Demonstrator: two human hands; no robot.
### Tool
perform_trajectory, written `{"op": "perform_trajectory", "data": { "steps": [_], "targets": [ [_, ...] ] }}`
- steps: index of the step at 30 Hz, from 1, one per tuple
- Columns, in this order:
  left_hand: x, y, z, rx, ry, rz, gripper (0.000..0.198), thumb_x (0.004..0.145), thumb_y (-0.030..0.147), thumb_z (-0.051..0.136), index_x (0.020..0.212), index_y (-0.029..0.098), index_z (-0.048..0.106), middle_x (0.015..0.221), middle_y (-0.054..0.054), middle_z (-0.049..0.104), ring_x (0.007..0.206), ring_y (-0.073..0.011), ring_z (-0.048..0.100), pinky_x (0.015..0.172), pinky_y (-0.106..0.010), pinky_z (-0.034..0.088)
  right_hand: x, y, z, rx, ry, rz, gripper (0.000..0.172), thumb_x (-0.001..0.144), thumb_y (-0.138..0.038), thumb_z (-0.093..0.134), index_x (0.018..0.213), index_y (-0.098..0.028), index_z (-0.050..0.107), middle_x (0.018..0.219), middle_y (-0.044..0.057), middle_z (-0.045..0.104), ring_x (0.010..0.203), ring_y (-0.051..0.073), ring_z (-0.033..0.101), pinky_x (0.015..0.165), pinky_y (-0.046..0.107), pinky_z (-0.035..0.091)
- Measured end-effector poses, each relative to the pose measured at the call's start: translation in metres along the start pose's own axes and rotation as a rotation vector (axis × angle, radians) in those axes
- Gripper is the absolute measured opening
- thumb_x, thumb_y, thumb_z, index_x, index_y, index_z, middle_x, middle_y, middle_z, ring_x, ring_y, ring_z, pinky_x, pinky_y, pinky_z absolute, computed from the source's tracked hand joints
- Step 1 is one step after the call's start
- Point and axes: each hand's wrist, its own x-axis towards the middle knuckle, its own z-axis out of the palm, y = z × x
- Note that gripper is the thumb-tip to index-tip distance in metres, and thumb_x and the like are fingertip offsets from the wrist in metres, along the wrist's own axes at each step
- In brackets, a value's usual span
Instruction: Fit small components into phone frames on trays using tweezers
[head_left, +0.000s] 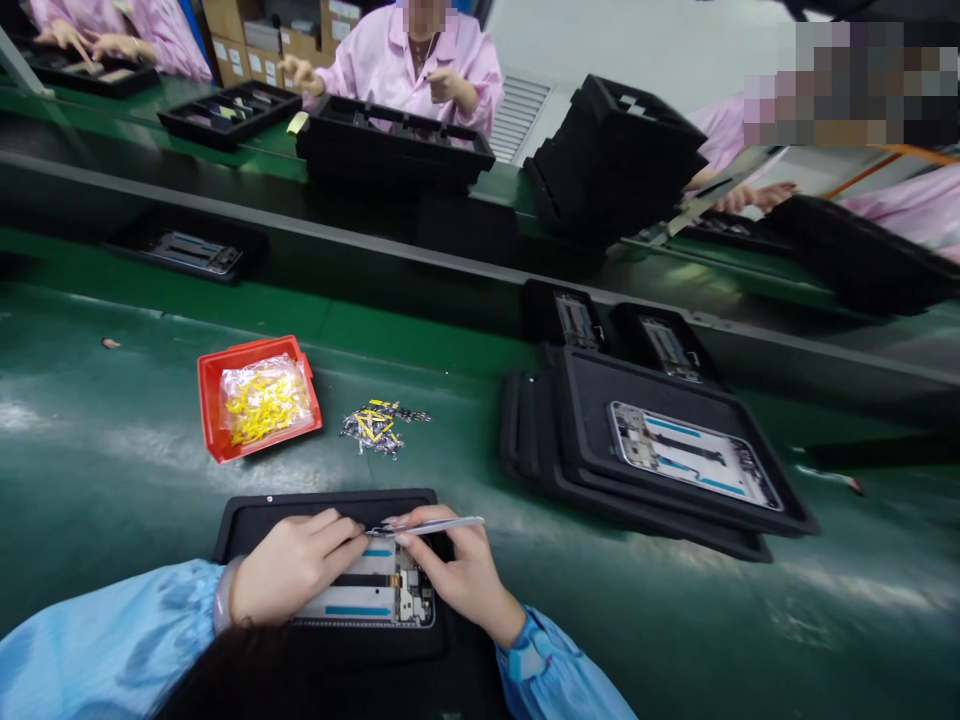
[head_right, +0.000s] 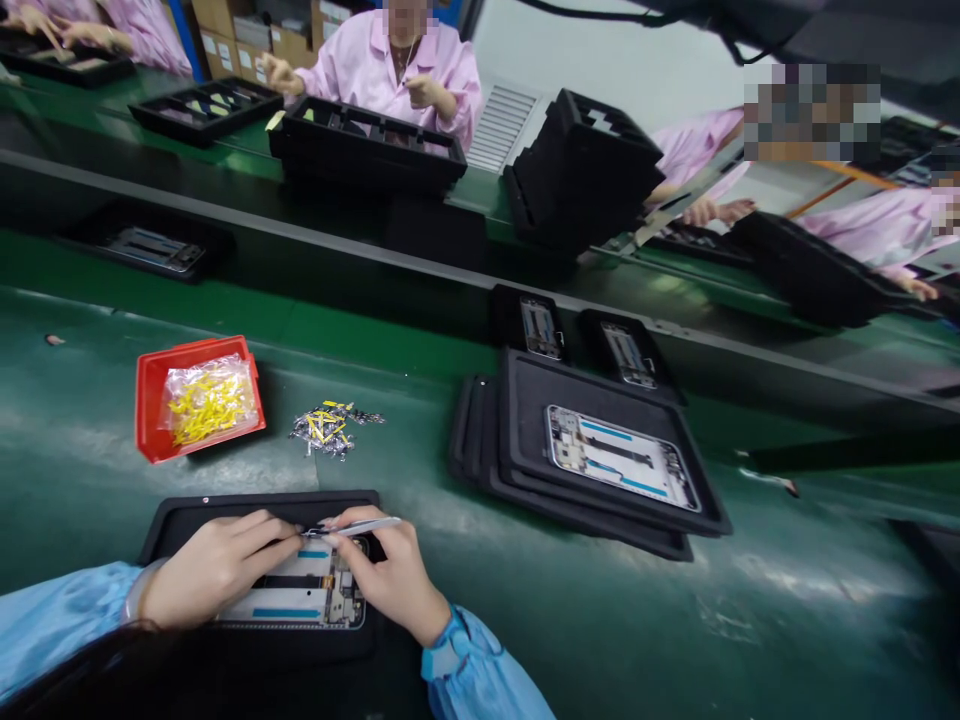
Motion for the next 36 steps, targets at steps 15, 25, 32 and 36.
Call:
{"op": "perform_trajectory", "data": {
  "steps": [15, 25, 32, 36],
  "targets": [
    [0.005, 0.004, 0.001, 0.071, 0.029, 0.026, 0.024, 0.098, 0.012, 0.032, 0.102, 0.012, 0.055, 0.080, -0.003, 0.061, 0.067, -0.0147, 0.056, 0.052, -0.024, 0.044, -0.001, -0.003, 0.000, -0.047, -0.103, -0.073, 0.009, 0.088, -0.018, 0.058, 0.093, -0.023, 0.063, 0.086, 0.006, 0.073, 0.079, 0.020, 0.070, 0.067, 0.030, 0.057],
    [0.008, 0.008, 0.003, 0.157, 0.007, 0.072, 0.018, 0.091, 0.007, 0.042, 0.100, 0.009, 0.058, 0.085, -0.006, 0.064, 0.072, -0.0177, 0.057, 0.062, -0.028, 0.046, -0.007, 0.005, 0.005, 0.090, 0.202, -0.058, 0.006, 0.091, -0.019, 0.054, 0.094, -0.024, 0.056, 0.081, 0.004, 0.068, 0.077, 0.019, 0.068, 0.068, 0.033, 0.056],
    [0.008, 0.006, 0.007, 0.146, 0.029, 0.054, 0.014, 0.091, 0.008, 0.046, 0.096, 0.011, 0.060, 0.085, -0.004, 0.064, 0.072, -0.0168, 0.056, 0.066, -0.028, 0.046, -0.010, 0.002, 0.009, 0.010, 0.118, -0.142, 0.010, 0.090, -0.014, 0.052, 0.095, -0.022, 0.055, 0.078, 0.005, 0.068, 0.072, 0.018, 0.067, 0.063, 0.030, 0.056],
    [0.008, 0.005, 0.008, 0.130, 0.046, 0.046, 0.014, 0.091, 0.008, 0.047, 0.099, 0.010, 0.059, 0.086, -0.004, 0.064, 0.074, -0.0168, 0.056, 0.067, -0.028, 0.046, -0.013, 0.003, 0.010, -0.008, 0.110, -0.187, 0.014, 0.089, -0.011, 0.052, 0.097, -0.023, 0.053, 0.079, 0.005, 0.067, 0.073, 0.018, 0.066, 0.064, 0.031, 0.056]
  ]
}}
